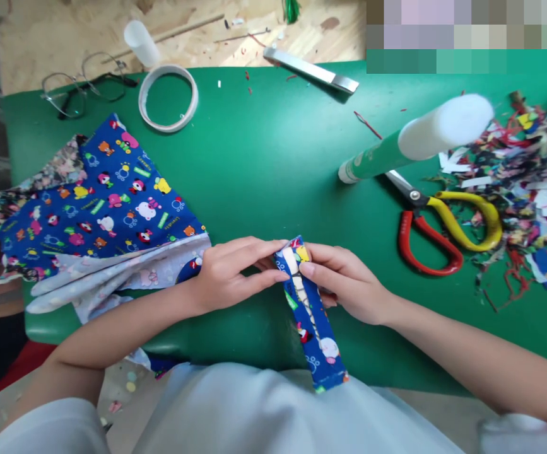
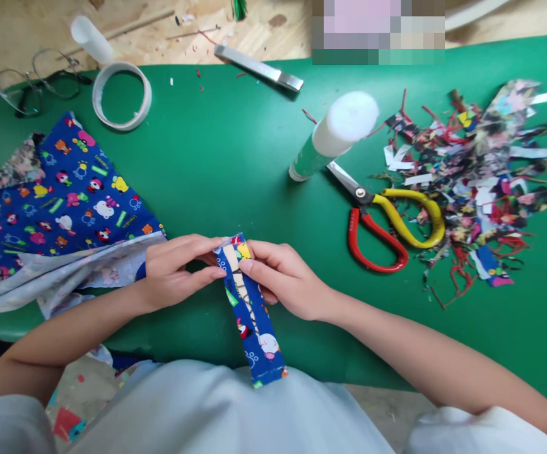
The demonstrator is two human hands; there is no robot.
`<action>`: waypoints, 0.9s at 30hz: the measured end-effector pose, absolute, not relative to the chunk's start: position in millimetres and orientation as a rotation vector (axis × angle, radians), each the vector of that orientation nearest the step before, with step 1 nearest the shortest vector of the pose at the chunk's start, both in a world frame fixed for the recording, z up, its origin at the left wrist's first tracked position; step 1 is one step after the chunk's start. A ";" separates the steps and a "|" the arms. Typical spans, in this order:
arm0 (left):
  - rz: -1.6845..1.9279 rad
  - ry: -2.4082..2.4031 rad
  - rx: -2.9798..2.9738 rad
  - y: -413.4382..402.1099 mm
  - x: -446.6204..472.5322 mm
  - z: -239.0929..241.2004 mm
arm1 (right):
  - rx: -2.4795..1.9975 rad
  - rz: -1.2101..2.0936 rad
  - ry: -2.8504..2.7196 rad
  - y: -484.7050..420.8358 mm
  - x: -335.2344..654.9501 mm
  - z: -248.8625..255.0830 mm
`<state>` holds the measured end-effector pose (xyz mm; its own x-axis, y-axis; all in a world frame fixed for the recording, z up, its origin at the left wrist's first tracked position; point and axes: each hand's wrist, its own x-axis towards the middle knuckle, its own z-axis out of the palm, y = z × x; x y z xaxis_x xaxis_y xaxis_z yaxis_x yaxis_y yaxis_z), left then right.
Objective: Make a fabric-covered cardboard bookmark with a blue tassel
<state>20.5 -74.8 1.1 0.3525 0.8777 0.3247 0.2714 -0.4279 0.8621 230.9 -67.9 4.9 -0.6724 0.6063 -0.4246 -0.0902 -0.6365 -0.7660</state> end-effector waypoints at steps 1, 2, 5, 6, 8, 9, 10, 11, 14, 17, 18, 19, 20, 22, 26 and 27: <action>1.065 0.978 1.914 -74.8 20.0 1.3 | -0.977 2.320 -1.010 -67.3 230.8 5.2; 1.058 0.956 1.910 -75.0 19.5 1.8 | -0.997 2.296 -1.006 -66.7 230.6 5.6; 0.997 0.918 1.730 -76.0 18.9 4.4 | -1.045 2.183 -1.079 -64.8 230.4 6.0; 0.965 0.920 1.626 -76.4 19.1 5.5 | -1.049 2.157 -1.111 -64.2 230.4 5.9; 0.911 0.926 1.411 -77.0 20.5 7.3 | -1.039 2.114 -1.170 -63.7 230.5 5.2; 0.898 0.928 1.321 -77.3 21.5 7.8 | -1.025 2.092 -1.203 -63.7 230.5 4.6; 0.899 0.933 1.251 -77.6 22.5 8.1 | -1.008 2.071 -1.240 -64.1 230.5 4.0; 0.910 0.940 1.202 -78.0 23.6 7.9 | -0.993 2.051 -1.275 -64.8 230.5 3.4; 0.929 0.982 1.152 -79.8 25.6 5.7 | -0.984 2.029 -1.285 -68.7 229.8 2.3; 0.904 1.033 1.200 -81.1 26.0 3.2 | -0.970 2.093 -1.145 -73.8 228.3 2.6; 0.897 1.047 1.217 -81.1 26.0 2.9 | -0.953 2.119 -1.108 -75.3 227.8 2.6; 0.894 1.055 1.225 -80.8 26.1 2.9 | -0.937 2.137 -1.088 -76.5 227.5 2.5; 0.894 1.058 1.220 -80.3 26.2 3.2 | -0.928 2.137 -1.087 -77.5 227.3 2.3; 0.900 1.049 1.177 -78.9 26.6 4.3 | -0.944 2.065 -1.132 -78.8 227.1 1.2; 0.861 1.014 1.125 -77.0 26.3 5.3 | -1.042 1.806 -1.205 -78.7 227.0 0.0; 0.841 1.012 1.130 -77.0 26.0 5.0 | -1.063 1.777 -1.194 -78.2 226.8 0.4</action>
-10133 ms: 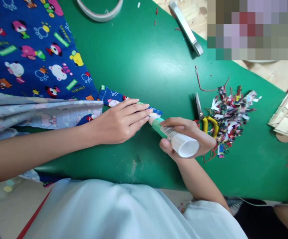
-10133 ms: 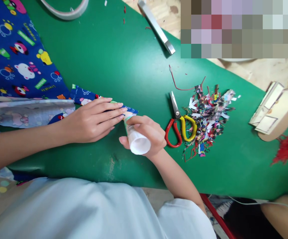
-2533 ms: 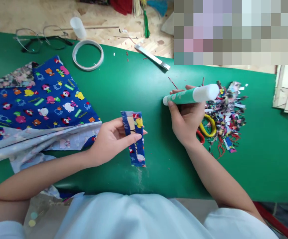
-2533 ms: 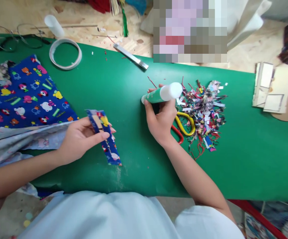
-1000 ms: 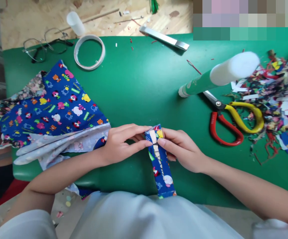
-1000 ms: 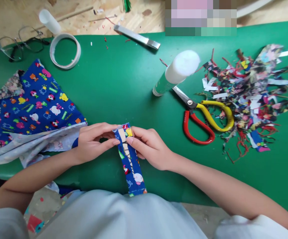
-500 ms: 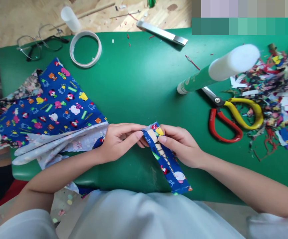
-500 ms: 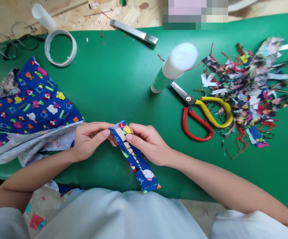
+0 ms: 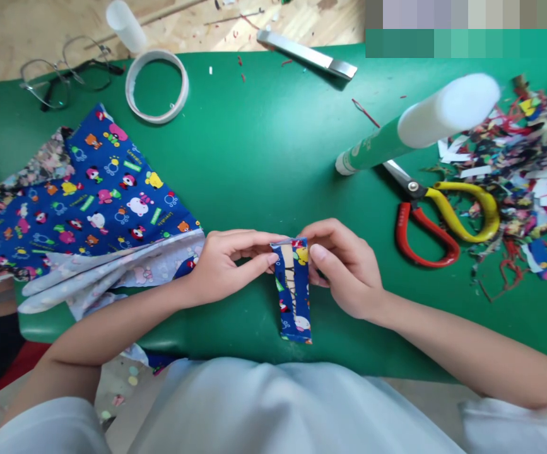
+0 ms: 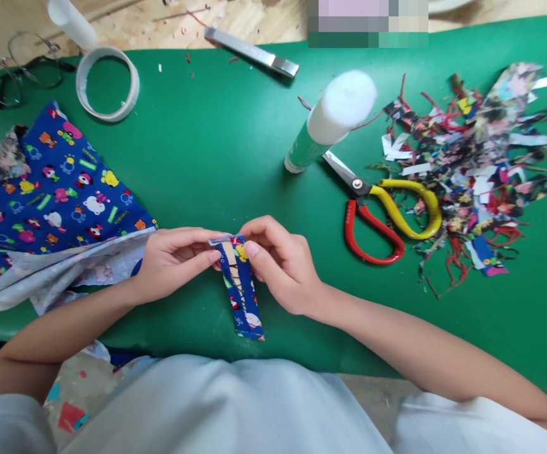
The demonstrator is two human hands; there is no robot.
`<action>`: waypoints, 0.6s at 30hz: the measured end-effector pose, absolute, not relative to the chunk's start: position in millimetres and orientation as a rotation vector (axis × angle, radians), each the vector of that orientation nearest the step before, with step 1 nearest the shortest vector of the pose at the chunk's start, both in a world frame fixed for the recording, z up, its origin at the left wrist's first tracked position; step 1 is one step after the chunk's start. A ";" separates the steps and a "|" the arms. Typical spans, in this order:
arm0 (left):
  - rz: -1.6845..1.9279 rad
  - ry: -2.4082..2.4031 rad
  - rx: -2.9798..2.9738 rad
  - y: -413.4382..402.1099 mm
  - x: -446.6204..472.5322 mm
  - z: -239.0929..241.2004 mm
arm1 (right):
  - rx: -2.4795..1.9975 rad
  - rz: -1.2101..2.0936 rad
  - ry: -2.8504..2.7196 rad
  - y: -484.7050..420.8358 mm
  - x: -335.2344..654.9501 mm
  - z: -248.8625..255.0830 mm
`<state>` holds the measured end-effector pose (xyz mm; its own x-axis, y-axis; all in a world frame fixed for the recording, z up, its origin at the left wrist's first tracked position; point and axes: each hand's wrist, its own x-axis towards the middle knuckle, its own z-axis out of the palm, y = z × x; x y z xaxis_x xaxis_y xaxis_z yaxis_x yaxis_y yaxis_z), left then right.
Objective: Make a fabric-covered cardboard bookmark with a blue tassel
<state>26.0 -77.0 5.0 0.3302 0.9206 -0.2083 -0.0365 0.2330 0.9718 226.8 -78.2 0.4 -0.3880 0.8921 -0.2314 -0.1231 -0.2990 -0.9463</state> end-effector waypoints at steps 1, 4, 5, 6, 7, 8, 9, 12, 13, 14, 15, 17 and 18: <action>0.824 1.014 1.133 -77.1 25.6 4.7 | -1.083 1.765 -1.174 -77.6 226.5 1.1; 0.788 1.025 1.127 -77.4 24.8 4.1 | -1.129 1.754 -1.124 -76.1 225.4 3.8; 0.778 1.027 1.122 -77.3 24.7 4.2 | -1.138 1.748 -1.120 -75.8 225.2 4.5; 0.768 1.027 1.118 -77.2 24.8 4.4 | -1.148 1.741 -1.121 -75.5 225.0 5.0; 0.760 1.027 1.115 -76.9 25.1 4.8 | -1.153 1.736 -1.122 -75.4 224.9 5.1; 0.752 1.029 1.111 -76.5 25.4 5.2 | -1.153 1.733 -1.124 -75.3 224.9 5.1; 0.749 1.031 1.106 -76.2 25.8 5.6 | -1.153 1.730 -1.125 -75.2 224.8 4.9; 0.755 1.030 1.093 -75.4 26.7 6.3 | -1.162 1.714 -1.133 -74.8 224.7 4.6; 0.759 1.024 1.090 -75.3 26.8 6.3 | -1.168 1.707 -1.134 -74.5 224.7 4.7; 0.762 1.019 1.087 -75.3 26.9 6.2 | -1.173 1.701 -1.134 -74.3 224.6 4.9; 0.763 1.017 1.083 -75.4 26.8 6.0 | -1.173 1.696 -1.133 -73.9 224.5 5.3; 0.759 1.024 1.074 -75.7 26.4 5.7 | -1.166 1.691 -1.136 -73.2 224.5 5.8; 0.757 1.028 1.072 -75.9 26.2 5.6 | -1.162 1.686 -1.143 -72.9 224.6 5.9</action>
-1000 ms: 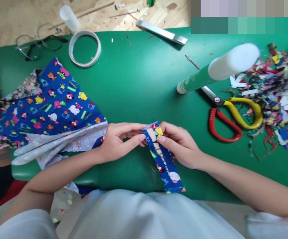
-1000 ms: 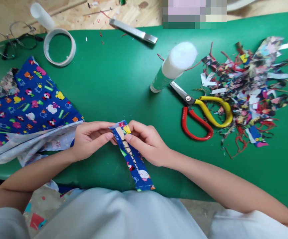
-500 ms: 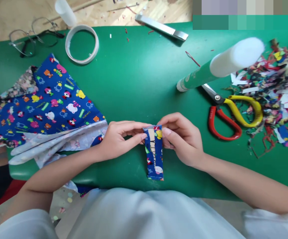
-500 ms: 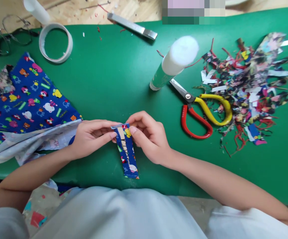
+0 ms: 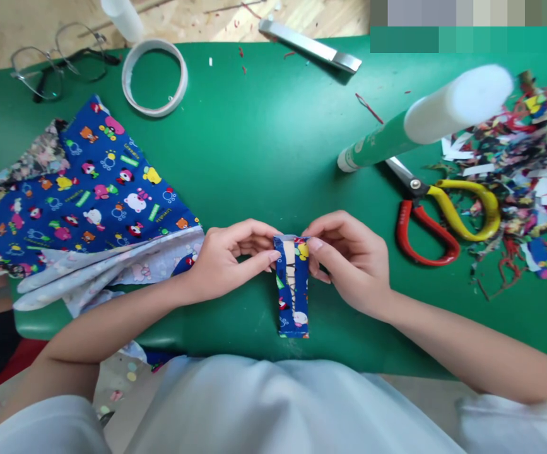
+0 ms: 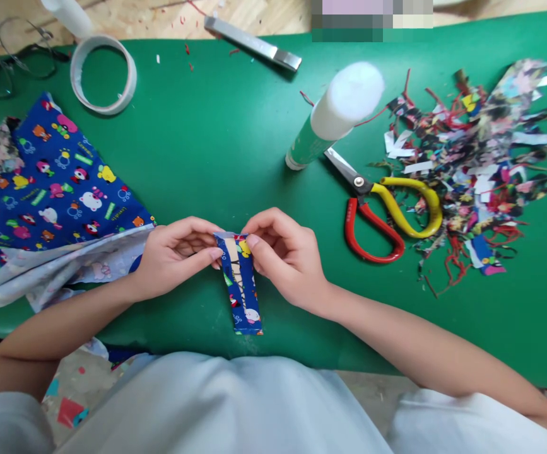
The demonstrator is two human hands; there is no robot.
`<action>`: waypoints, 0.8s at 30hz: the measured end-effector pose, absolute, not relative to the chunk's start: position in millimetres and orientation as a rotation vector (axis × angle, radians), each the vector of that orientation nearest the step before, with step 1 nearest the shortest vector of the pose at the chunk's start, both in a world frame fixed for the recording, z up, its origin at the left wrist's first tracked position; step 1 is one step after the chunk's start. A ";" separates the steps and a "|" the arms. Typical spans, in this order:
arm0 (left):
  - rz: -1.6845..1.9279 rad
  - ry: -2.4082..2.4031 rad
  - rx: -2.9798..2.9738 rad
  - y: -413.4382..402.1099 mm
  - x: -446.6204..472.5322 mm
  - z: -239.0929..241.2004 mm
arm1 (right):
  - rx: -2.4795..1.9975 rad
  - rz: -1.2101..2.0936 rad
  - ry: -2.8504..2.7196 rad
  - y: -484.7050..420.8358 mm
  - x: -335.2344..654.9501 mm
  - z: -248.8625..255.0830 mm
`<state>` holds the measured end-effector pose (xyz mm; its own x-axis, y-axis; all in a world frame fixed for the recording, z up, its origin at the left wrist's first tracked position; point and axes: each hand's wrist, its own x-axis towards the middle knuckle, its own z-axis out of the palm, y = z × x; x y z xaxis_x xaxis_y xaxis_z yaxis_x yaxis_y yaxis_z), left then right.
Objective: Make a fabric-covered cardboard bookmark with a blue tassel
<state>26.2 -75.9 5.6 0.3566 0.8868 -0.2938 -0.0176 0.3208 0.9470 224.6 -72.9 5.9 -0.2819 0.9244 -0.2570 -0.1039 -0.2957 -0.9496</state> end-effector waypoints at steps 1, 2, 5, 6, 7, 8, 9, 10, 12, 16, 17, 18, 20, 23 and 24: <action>0.759 1.031 1.073 -76.0 26.0 5.4 | -1.160 1.677 -1.152 -72.5 224.8 5.8; 0.762 1.033 1.079 -76.1 25.9 5.3 | -1.162 1.665 -1.164 -72.2 225.0 5.5; 0.784 1.033 1.113 -76.4 25.8 4.7 | -1.157 1.624 -1.199 -71.8 225.6 3.5; 0.795 1.030 1.126 -76.5 25.8 4.4 | -1.151 1.618 -1.206 -71.8 225.8 2.7; 0.810 1.025 1.140 -76.6 25.9 4.0 | -1.142 1.616 -1.211 -71.9 226.0 1.9; 0.823 1.019 1.154 -76.7 26.0 3.6 | -1.136 1.615 -1.214 -72.1 226.1 1.0; 0.835 1.015 1.167 -76.7 26.1 3.1 | -1.134 1.612 -1.218 -72.2 226.3 0.2; 0.845 1.014 1.182 -76.7 26.1 2.6 | -1.131 1.603 -1.222 -72.5 226.4 -0.5; 0.864 1.014 1.217 -76.5 26.2 1.5 | -1.115 1.573 -1.239 -72.8 226.7 -2.0; 0.912 0.994 1.262 -75.9 26.1 -0.2 | -1.068 1.505 -1.299 -72.5 227.4 -5.3; 0.919 0.987 1.265 -75.8 26.0 -0.4 | -1.065 1.492 -1.315 -72.2 227.7 -6.1; 0.926 0.983 1.267 -75.8 25.9 -0.6 | -1.064 1.483 -1.329 -71.9 228.1 -6.9; 0.932 0.979 1.271 -75.9 25.9 -0.6 | -1.058 1.489 -1.342 -71.4 229.1 -8.1; 0.935 0.990 1.255 -75.6 26.5 0.5 | -1.012 1.552 -1.322 -71.2 230.7 -8.6; 0.937 0.997 1.237 -75.3 27.0 1.1 | -0.984 1.569 -1.315 -71.3 230.9 -8.3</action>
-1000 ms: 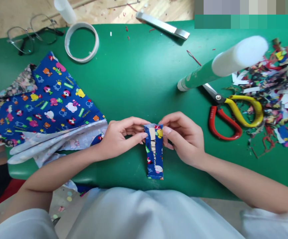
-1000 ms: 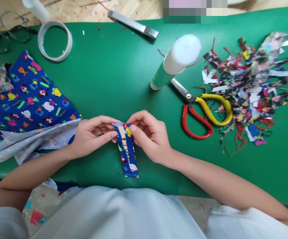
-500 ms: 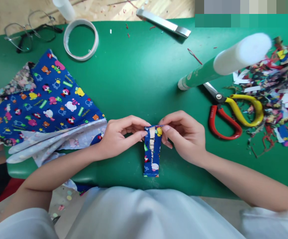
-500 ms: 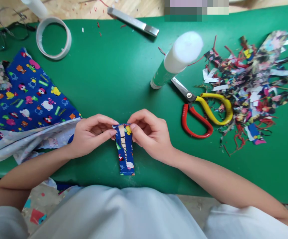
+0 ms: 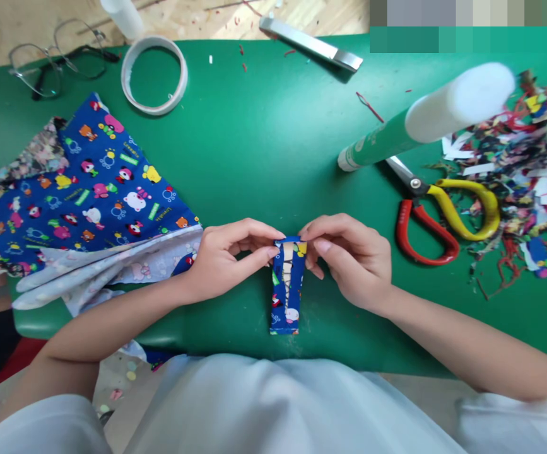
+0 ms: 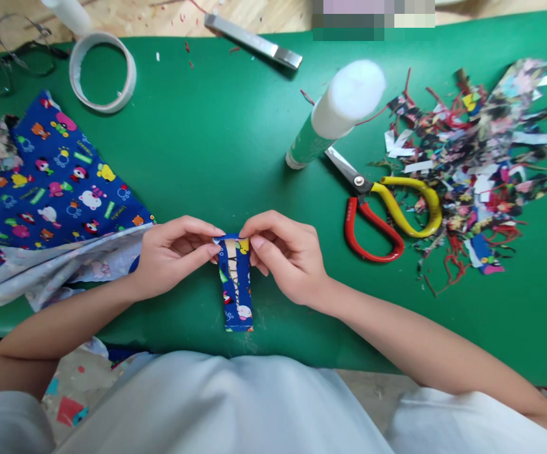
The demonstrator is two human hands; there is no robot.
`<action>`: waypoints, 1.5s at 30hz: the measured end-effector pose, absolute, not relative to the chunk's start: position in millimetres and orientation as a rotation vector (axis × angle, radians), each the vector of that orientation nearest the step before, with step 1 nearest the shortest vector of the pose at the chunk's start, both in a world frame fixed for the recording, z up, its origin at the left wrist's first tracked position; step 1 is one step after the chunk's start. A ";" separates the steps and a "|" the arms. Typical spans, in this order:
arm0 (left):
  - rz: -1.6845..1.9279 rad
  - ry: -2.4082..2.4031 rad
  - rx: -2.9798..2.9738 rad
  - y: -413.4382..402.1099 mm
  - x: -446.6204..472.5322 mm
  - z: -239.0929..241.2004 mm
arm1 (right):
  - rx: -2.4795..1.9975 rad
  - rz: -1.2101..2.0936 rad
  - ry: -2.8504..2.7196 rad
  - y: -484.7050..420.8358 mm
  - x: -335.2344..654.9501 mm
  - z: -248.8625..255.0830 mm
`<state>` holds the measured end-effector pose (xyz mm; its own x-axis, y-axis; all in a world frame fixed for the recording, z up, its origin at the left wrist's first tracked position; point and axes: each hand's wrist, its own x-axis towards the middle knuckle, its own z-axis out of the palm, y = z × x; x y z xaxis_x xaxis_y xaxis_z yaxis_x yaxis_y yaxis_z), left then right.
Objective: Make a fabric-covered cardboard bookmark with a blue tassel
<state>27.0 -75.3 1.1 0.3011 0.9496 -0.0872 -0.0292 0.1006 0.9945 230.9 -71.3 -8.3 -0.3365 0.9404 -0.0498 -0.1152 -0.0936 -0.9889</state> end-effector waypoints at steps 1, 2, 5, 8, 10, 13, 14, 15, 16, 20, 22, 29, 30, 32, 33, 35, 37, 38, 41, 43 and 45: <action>0.943 1.006 1.213 -74.9 27.6 1.7 | -0.957 1.579 -1.316 -71.3 230.9 -7.7; 0.954 1.015 1.184 -74.5 28.2 2.3 | -0.940 1.584 -1.326 -71.4 230.7 -7.0; 0.999 1.018 1.102 -72.9 30.5 3.3 | -0.954 1.607 -1.383 -72.1 228.9 -4.6; 1.025 1.006 1.057 -71.8 31.8 3.4 | -1.009 1.658 -1.401 -73.1 227.4 -3.2; 1.022 0.998 1.048 -71.6 31.2 3.2 | -1.018 1.710 -1.358 -72.9 227.4 -2.0; 1.004 0.922 1.034 -71.3 27.1 2.3 | -0.966 1.815 -1.248 -70.5 228.5 0.7; 0.990 0.888 1.015 -71.1 25.2 1.9 | -0.932 1.855 -1.216 -69.3 229.0 1.7; 0.975 0.858 0.990 -70.9 23.4 1.5 | -0.897 1.897 -1.189 -68.0 229.6 2.7; 0.961 0.834 0.966 -70.7 21.8 1.2 | -0.869 1.941 -1.164 -66.8 230.1 3.5; 0.953 0.796 1.018 -70.7 19.9 1.3 | -0.859 2.041 -1.077 -64.4 231.3 4.0; 0.988 0.822 1.101 -71.0 21.3 2.3 | -0.867 2.035 -1.073 -65.4 231.2 2.6; 1.036 1.014 1.218 -71.5 25.6 4.6 | -0.849 1.918 -1.258 -72.5 230.1 -2.6; 1.036 1.038 1.234 -72.0 25.6 4.2 | -0.862 1.890 -1.286 -73.0 230.0 -2.8; 1.040 1.099 1.283 -73.5 25.9 3.1 | -0.900 1.830 -1.352 -73.9 229.7 -3.0; 1.043 1.134 1.312 -74.3 26.1 2.4 | -0.919 1.798 -1.388 -74.3 229.5 -3.1; 1.046 1.204 1.363 -76.0 27.1 1.1 | -0.951 1.737 -1.460 -75.1 228.7 -3.4; 1.050 1.269 1.393 -77.1 28.1 0.3 | -0.971 1.689 -1.516 -75.7 227.8 -3.5; 1.054 1.294 1.398 -77.3 28.4 0.2 | -0.979 1.674 -1.533 -75.9 227.4 -3.4; 1.058 1.280 1.379 -76.8 27.4 1.2 | -1.004 1.677 -1.523 -75.6 227.1 -2.6; 1.037 1.199 1.348 -76.3 25.4 2.4 | -1.010 1.711 -1.480 -75.0 227.5 -2.2; 1.009 1.115 1.317 -76.0 23.6 3.4 | -0.993 1.742 -1.435 -74.5 228.1 -2.4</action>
<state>23.6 -76.0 3.4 0.1991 0.9793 -0.0373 0.0609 0.0256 0.9978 228.1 -74.5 -2.4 -0.4913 0.8592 -0.1425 -0.0249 -0.1774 -0.9838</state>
